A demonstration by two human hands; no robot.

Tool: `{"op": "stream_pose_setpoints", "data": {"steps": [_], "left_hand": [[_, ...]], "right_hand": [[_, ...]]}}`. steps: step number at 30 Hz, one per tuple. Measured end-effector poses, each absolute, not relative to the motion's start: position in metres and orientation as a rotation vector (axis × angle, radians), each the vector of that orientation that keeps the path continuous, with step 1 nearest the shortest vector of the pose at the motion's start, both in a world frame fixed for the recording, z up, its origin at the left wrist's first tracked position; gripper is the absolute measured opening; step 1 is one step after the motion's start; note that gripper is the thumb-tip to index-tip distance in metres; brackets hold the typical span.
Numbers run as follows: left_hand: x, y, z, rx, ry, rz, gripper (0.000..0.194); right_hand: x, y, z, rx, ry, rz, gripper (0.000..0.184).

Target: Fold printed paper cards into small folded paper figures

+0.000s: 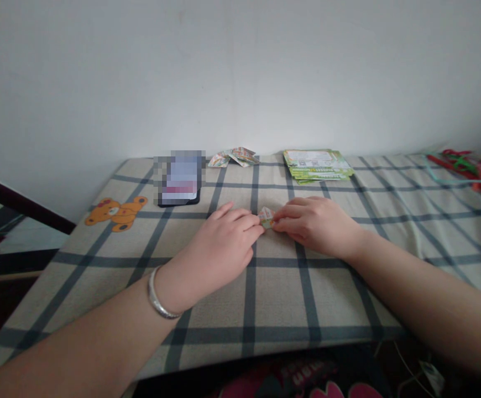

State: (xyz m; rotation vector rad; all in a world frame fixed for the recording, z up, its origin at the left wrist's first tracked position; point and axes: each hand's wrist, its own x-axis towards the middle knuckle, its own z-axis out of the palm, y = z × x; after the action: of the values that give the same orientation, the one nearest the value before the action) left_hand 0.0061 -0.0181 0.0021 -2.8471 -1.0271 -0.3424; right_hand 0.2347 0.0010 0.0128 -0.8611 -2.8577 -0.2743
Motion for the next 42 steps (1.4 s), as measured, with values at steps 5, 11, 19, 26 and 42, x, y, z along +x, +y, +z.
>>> {"op": "stream_pose_setpoints", "data": {"steps": [5, 11, 19, 26, 42], "left_hand": [[0.005, -0.019, 0.003, -2.844, -1.046, -0.344, 0.032], [0.003, -0.021, 0.005, -2.834, -1.063, -0.349, 0.030], [0.003, -0.019, 0.009, -2.801, -1.066, -0.351, 0.023], [0.002, -0.018, 0.011, -2.765, -1.106, -0.379, 0.021], [0.003, -0.015, 0.009, -2.776, -1.188, -0.387, 0.020]], "right_hand": [[0.241, 0.001, 0.014, -0.942, -2.833, -0.266, 0.020], [0.247, -0.001, 0.018, -0.992, -2.830, -0.247, 0.021], [0.258, 0.000, 0.023, -1.089, -2.819, -0.233, 0.018], [0.265, 0.000, 0.026, -1.176, -2.819, -0.217, 0.018], [0.253, 0.007, 0.008, -1.395, -2.570, -0.124, 0.025]]}}
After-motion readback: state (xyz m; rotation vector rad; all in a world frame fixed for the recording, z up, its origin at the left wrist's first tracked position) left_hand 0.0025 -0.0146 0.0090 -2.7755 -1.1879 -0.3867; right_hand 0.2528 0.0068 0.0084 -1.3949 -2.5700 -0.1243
